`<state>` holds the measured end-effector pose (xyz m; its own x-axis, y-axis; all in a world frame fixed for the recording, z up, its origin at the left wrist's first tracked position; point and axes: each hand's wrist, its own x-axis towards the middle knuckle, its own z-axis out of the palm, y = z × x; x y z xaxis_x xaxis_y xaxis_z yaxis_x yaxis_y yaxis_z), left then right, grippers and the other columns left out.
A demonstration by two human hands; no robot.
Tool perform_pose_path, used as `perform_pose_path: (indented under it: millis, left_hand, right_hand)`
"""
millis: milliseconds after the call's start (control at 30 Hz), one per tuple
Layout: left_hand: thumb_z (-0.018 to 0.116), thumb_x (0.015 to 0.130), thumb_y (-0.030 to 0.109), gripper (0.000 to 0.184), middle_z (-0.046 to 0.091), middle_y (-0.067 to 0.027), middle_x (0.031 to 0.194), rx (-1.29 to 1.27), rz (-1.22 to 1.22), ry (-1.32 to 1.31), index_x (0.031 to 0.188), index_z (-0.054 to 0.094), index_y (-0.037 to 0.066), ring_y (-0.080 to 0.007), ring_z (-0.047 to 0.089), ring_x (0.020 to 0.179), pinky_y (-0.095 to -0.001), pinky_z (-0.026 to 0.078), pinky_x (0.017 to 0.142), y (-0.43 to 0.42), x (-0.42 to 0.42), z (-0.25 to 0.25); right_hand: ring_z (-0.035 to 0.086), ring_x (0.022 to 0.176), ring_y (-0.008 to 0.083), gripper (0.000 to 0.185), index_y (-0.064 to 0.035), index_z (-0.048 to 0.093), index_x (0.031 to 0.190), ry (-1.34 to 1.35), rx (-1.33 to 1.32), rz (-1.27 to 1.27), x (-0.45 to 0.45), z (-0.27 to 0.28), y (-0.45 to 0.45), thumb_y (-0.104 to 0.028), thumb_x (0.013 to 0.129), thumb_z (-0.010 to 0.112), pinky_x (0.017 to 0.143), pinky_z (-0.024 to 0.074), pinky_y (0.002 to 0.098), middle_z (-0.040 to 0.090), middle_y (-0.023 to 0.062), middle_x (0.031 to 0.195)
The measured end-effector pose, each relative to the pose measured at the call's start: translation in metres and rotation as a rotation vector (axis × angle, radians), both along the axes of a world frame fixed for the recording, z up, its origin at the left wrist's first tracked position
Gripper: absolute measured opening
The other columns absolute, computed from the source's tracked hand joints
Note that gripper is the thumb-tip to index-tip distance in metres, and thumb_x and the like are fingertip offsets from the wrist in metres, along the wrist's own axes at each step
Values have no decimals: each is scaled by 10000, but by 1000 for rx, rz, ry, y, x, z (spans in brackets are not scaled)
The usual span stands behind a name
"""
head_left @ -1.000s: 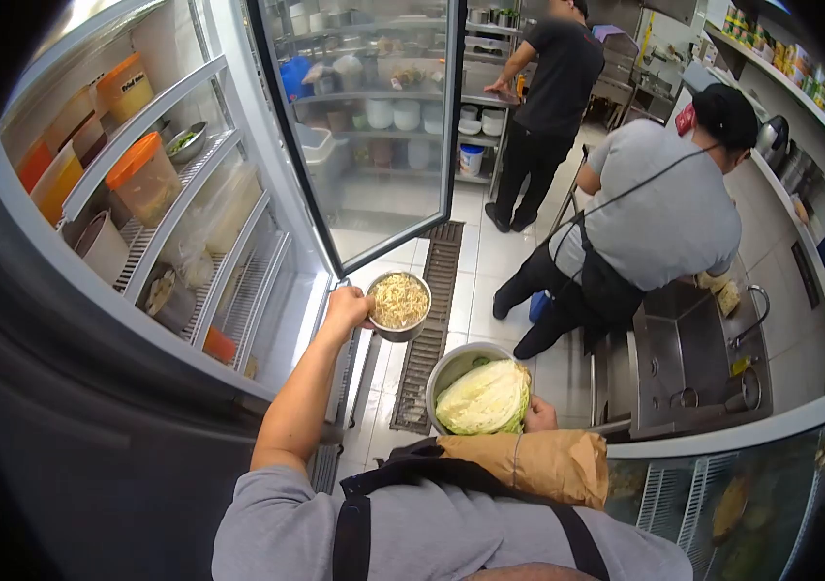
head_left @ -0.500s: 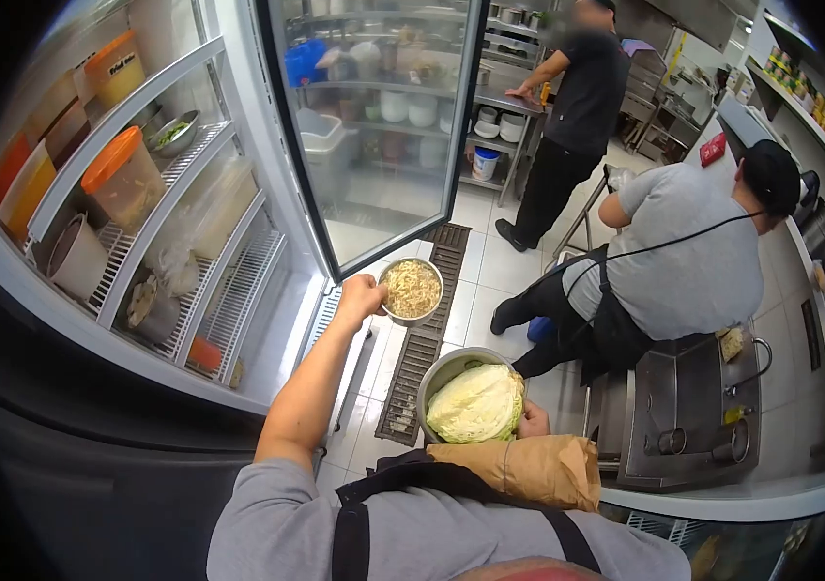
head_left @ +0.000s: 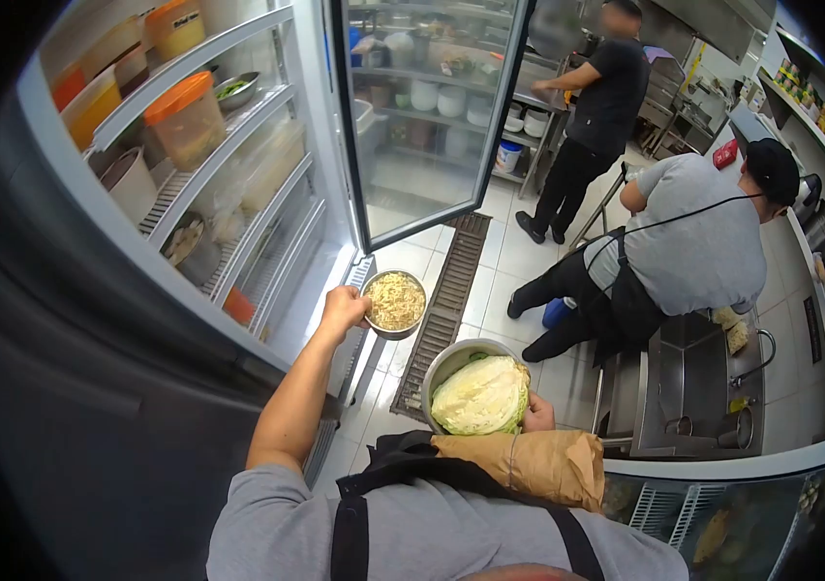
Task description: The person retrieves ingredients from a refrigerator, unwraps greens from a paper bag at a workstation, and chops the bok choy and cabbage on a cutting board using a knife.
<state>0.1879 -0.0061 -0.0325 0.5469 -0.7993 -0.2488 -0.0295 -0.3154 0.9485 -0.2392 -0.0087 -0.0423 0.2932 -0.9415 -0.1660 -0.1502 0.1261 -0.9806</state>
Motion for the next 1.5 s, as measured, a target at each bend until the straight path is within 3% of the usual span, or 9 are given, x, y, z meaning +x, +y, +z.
perform_pose_path:
  millis: [133,300,567,800,1233,1433,1500]
  left_hand:
    - [647,734,56,192,607,-134,593,58,42,-16,591,548,-26,-224,663,512,-340,567,451,70,10,-17]
    - [656,736,62,209,592,-129,584,123,96,-76,584,543,-24,-218,662,525,-337,565,449,151,-2,5]
    - [653,732,48,218,571,-100,558,143,240,-58,563,532,-19,-189,627,501,-340,570,462,231,-11,-11]
    - [640,720,23,243,525,-55,536,147,297,-11,539,478,34,-139,553,462,-320,525,419,263,-19,-7]
    - [628,731,16,240,532,-55,549,127,304,13,542,481,19,-138,589,492,-325,546,434,293,-31,5]
    - [628,734,55,241,547,-81,524,172,256,-103,544,490,2,-140,591,478,-323,532,436,293,-41,-2]
    - [629,715,38,197,537,-58,526,185,214,-167,554,516,19,-141,561,459,-311,484,418,291,-45,-4]
  right_hand:
    - [434,574,37,160,-40,574,756,-35,-37,5,4,-14,25,-94,892,641,497,348,234,536,-38,664]
    - [426,574,33,171,-44,586,758,-86,22,52,17,-2,41,-111,903,648,502,329,218,524,-53,655]
    - [418,573,32,171,-45,587,767,-94,-4,71,17,10,56,-124,904,652,505,324,221,501,-60,643]
    - [417,573,39,211,-49,547,731,-88,-80,61,11,-5,61,-124,903,644,500,325,225,489,-52,637]
    - [430,550,49,193,-45,546,714,-65,-39,7,4,-4,73,-93,885,621,487,324,239,518,-33,605]
    - [423,560,46,190,-49,561,727,-59,-48,28,5,9,78,-120,890,628,497,324,237,514,-40,615]
    - [424,577,41,173,-55,577,751,-118,-18,34,5,8,78,-127,901,626,513,330,230,515,-48,641]
